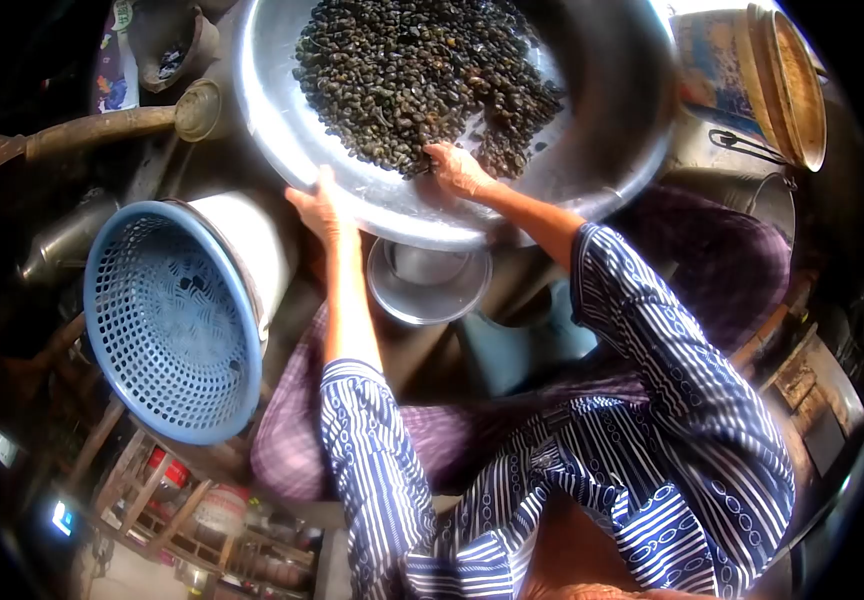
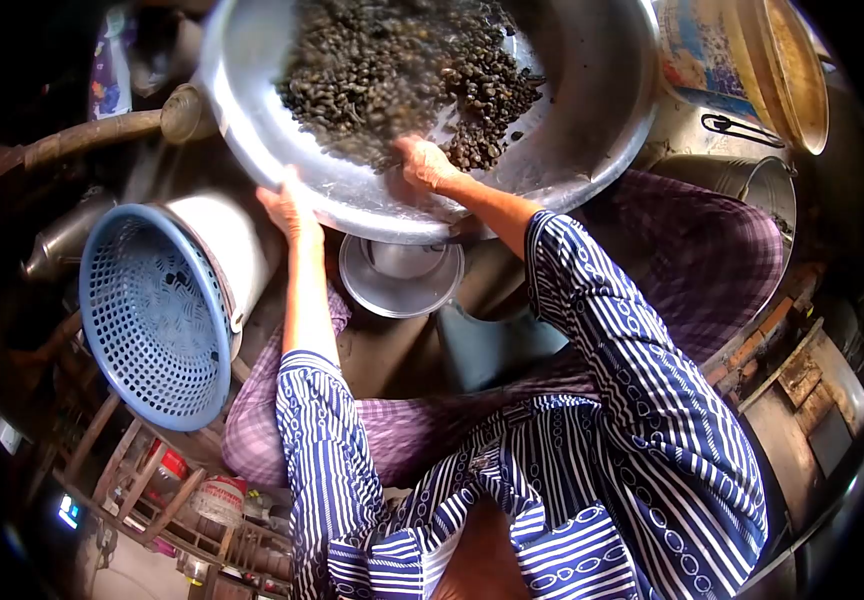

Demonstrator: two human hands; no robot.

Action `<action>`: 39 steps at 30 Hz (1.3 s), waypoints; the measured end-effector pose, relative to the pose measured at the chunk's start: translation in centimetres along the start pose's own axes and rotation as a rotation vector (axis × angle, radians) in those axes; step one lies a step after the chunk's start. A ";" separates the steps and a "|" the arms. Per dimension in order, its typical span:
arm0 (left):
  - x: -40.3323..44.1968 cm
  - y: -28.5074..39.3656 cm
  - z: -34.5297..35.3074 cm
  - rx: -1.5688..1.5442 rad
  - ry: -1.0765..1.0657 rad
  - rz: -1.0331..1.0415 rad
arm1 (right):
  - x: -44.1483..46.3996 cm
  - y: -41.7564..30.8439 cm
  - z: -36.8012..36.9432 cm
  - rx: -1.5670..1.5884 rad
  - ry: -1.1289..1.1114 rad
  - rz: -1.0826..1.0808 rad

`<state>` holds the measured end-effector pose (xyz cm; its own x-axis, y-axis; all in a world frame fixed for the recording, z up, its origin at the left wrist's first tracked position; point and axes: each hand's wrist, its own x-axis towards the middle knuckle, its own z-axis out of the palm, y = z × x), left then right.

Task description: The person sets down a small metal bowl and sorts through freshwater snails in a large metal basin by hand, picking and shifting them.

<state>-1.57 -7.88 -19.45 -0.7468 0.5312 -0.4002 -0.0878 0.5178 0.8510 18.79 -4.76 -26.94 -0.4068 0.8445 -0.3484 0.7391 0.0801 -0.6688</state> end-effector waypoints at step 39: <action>-1.2 -0.1 -0.2 0.148 0.048 0.054 | -1.7 -0.6 0.9 -0.040 -0.062 0.005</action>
<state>-0.80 -8.74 -18.94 -0.7787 0.5302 -0.3354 0.0489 0.5843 0.8101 18.53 -6.76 -26.54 -0.4340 0.8109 -0.3926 0.7620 0.0980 -0.6401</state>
